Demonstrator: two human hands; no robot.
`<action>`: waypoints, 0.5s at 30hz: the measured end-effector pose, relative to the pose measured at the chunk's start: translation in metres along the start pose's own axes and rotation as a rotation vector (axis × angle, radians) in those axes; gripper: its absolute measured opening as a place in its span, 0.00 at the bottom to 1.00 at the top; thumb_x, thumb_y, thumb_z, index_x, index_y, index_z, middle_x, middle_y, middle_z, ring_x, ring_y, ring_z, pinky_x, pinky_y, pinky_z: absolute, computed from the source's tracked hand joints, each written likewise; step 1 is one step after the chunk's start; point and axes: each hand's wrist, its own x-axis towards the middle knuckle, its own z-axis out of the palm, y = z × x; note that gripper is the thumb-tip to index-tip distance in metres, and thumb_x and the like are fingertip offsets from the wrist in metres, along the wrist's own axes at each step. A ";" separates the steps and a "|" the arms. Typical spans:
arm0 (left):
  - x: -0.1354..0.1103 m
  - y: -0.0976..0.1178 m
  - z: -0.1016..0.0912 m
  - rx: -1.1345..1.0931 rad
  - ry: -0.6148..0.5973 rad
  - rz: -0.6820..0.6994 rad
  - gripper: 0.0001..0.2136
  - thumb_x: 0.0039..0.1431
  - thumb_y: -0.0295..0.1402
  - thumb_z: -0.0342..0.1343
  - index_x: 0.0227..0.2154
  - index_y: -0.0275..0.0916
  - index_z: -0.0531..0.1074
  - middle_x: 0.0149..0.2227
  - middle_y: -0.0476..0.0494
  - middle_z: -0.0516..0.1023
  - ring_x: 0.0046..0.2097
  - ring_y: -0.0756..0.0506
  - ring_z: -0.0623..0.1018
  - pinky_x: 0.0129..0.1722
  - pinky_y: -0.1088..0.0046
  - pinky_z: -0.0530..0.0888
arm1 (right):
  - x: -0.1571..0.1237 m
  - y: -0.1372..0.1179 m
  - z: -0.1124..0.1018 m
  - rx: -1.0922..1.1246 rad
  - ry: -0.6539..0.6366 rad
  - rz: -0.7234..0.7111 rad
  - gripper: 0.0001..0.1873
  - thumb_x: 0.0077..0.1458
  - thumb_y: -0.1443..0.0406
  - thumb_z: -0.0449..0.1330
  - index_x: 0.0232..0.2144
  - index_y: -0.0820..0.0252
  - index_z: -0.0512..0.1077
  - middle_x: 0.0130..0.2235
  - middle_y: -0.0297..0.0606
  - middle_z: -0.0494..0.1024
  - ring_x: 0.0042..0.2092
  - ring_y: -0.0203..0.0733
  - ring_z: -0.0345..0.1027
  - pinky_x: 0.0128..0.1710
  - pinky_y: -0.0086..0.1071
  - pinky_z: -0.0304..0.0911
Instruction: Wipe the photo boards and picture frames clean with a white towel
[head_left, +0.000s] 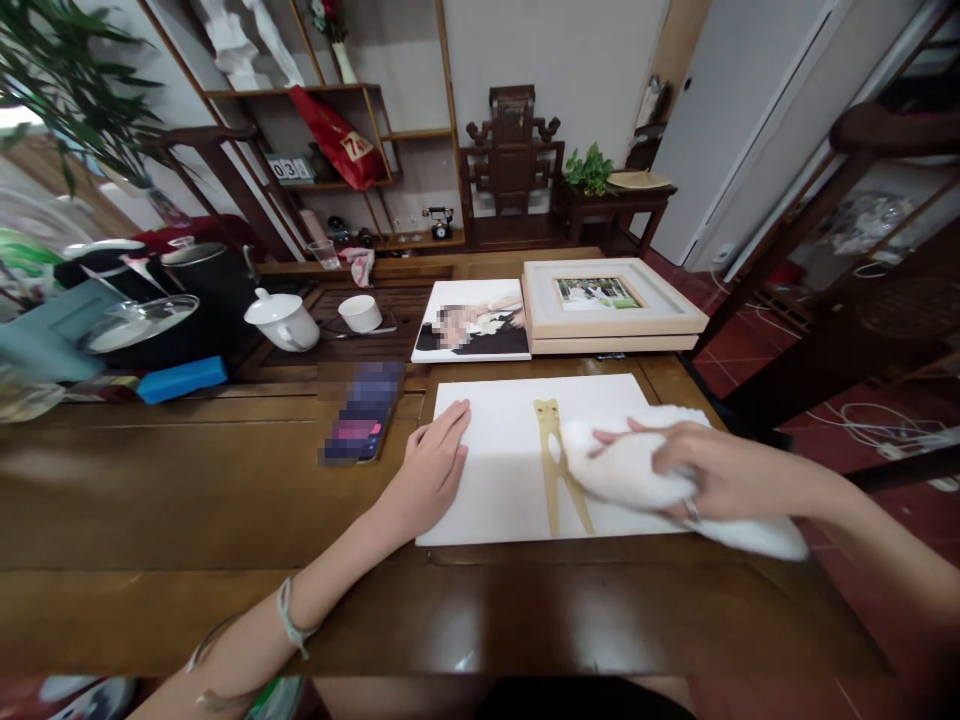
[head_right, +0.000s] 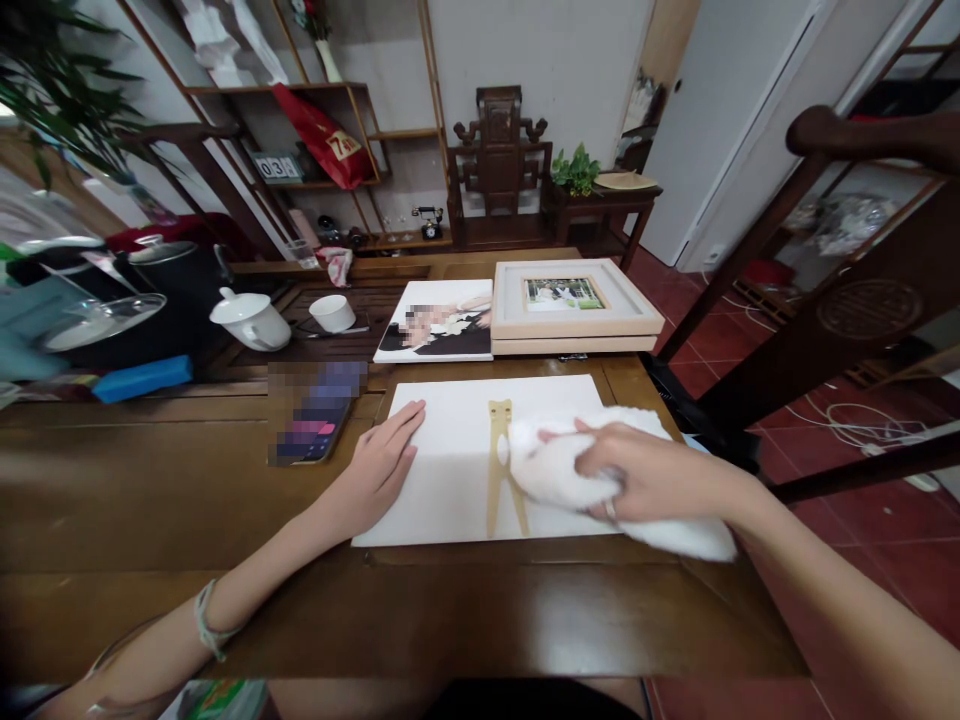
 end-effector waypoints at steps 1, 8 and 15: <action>0.000 0.000 0.000 0.000 -0.001 0.001 0.22 0.70 0.32 0.33 0.65 0.34 0.51 0.68 0.32 0.53 0.69 0.40 0.53 0.63 0.55 0.55 | 0.013 0.009 -0.001 -0.004 -0.007 -0.016 0.16 0.48 0.60 0.60 0.16 0.56 0.60 0.21 0.29 0.67 0.28 0.40 0.68 0.44 0.38 0.66; -0.001 -0.001 0.001 -0.013 0.018 0.016 0.22 0.70 0.32 0.33 0.65 0.36 0.51 0.68 0.32 0.54 0.69 0.41 0.53 0.62 0.56 0.56 | 0.056 0.015 0.018 -0.106 0.210 -0.132 0.15 0.54 0.62 0.58 0.18 0.57 0.63 0.25 0.33 0.72 0.39 0.46 0.72 0.58 0.52 0.55; 0.000 -0.001 0.002 -0.014 0.011 0.010 0.22 0.70 0.32 0.34 0.65 0.38 0.50 0.68 0.33 0.54 0.69 0.40 0.53 0.62 0.55 0.56 | 0.007 -0.053 0.050 -0.171 -0.083 -0.331 0.17 0.39 0.76 0.58 0.33 0.61 0.78 0.60 0.51 0.67 0.67 0.58 0.44 0.65 0.59 0.36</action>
